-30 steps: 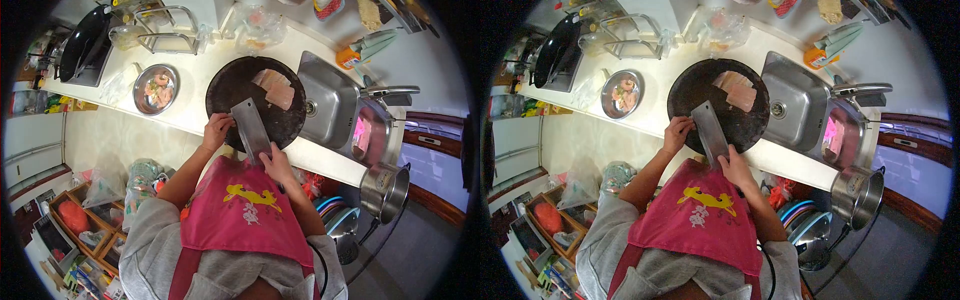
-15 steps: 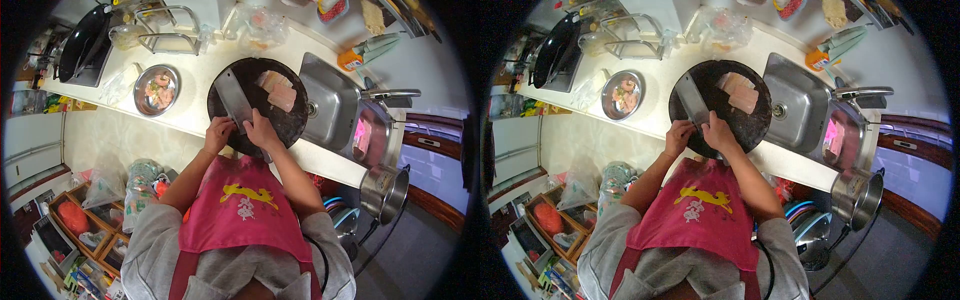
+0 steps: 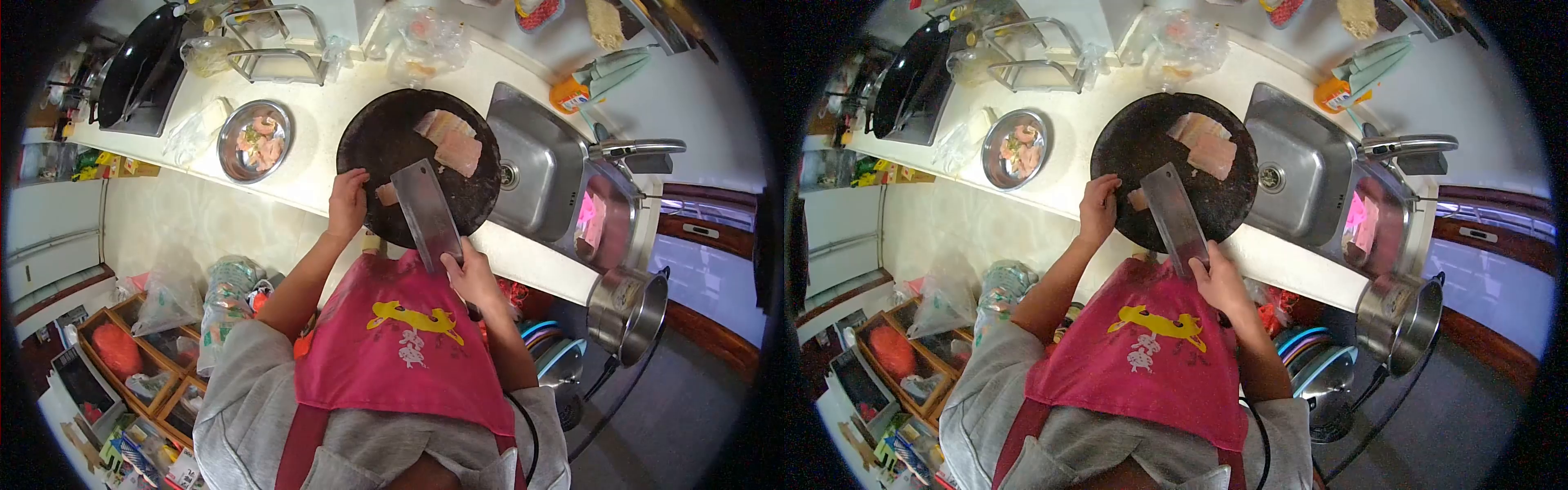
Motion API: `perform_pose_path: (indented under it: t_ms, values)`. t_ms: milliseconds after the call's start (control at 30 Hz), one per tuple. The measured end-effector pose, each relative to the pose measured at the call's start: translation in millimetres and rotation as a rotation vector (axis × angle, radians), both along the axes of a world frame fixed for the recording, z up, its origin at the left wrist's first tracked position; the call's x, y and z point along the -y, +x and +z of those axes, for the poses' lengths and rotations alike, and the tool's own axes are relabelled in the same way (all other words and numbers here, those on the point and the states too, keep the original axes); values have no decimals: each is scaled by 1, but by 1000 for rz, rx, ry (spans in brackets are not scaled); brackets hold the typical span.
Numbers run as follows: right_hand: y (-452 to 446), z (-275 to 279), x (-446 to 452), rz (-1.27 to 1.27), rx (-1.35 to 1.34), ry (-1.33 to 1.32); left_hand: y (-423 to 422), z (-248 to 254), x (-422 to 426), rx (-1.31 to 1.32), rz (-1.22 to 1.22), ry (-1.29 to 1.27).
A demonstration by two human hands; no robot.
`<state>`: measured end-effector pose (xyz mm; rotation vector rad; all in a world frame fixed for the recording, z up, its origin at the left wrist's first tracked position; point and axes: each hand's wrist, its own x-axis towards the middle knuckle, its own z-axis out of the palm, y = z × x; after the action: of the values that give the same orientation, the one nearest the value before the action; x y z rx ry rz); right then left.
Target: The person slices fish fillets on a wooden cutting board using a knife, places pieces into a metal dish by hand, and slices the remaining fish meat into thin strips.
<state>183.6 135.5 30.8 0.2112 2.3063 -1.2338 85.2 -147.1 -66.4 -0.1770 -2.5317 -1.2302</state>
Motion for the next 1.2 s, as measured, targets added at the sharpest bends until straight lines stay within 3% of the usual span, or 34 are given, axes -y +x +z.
perform_pose_path:
  t_ms: [167, 233, 300, 333, 400, 433, 500, 533, 600, 700, 733, 800, 833, 900, 933, 967, 1000, 1100, 1200]
  values:
    - [3, 10, -4, -65, -109, 41, -29, 10, -20, -11, -382, -144]
    - [7, 18, -13, -211, -46, -40, -40, 2, -34, -18, -494, -207]
    - [10, 23, -27, -201, -28, 8, -46, -3, -47, 183, -706, -427]
    - [10, 26, -30, -200, -5, 58, -46, -3, -53, 179, -698, -430]
    - [13, 32, -39, -182, 1, 85, -43, 1, -62, 543, -768, -578]
    - [17, 28, -45, -123, -64, 132, -40, 5, -61, 539, -766, -583]
    - [21, 23, -49, -71, -130, 178, -29, 16, -59, 473, -523, -371]
    - [21, 22, -49, -13, -182, 224, -25, 32, -57, 469, -526, -374]
    - [20, 24, -48, 37, -233, 272, -18, 59, -51, 898, -162, 339]
    - [17, 38, -47, 176, -35, 427, -1, 48, -49, 1047, 31, 450]
    - [16, 42, -47, 221, -30, 421, 6, 40, -44, 1048, 29, 452]
    - [15, 43, -48, 267, -25, 419, 20, 19, -38, 623, 76, 46]
    - [17, 41, -49, 229, 14, 311, 25, 12, -41, 624, 70, 52]
    - [18, 36, -54, 189, 54, 212, 32, 0, -49, 317, 27, 84]
    - [19, 35, -56, 59, 222, 87, 30, 9, -58, 319, 26, 92]
    - [20, 33, -57, -73, 388, -38, 26, 19, -70, 192, 45, -6]
    - [23, 29, -58, -73, 388, -27, 21, 25, -76, 63, 67, -102]
    - [18, 30, -56, -318, 378, -64, 6, 0, -76, 65, -66, -95]
    - [23, 29, -45, -296, 181, -85, 9, -8, -54, 74, -199, -72]
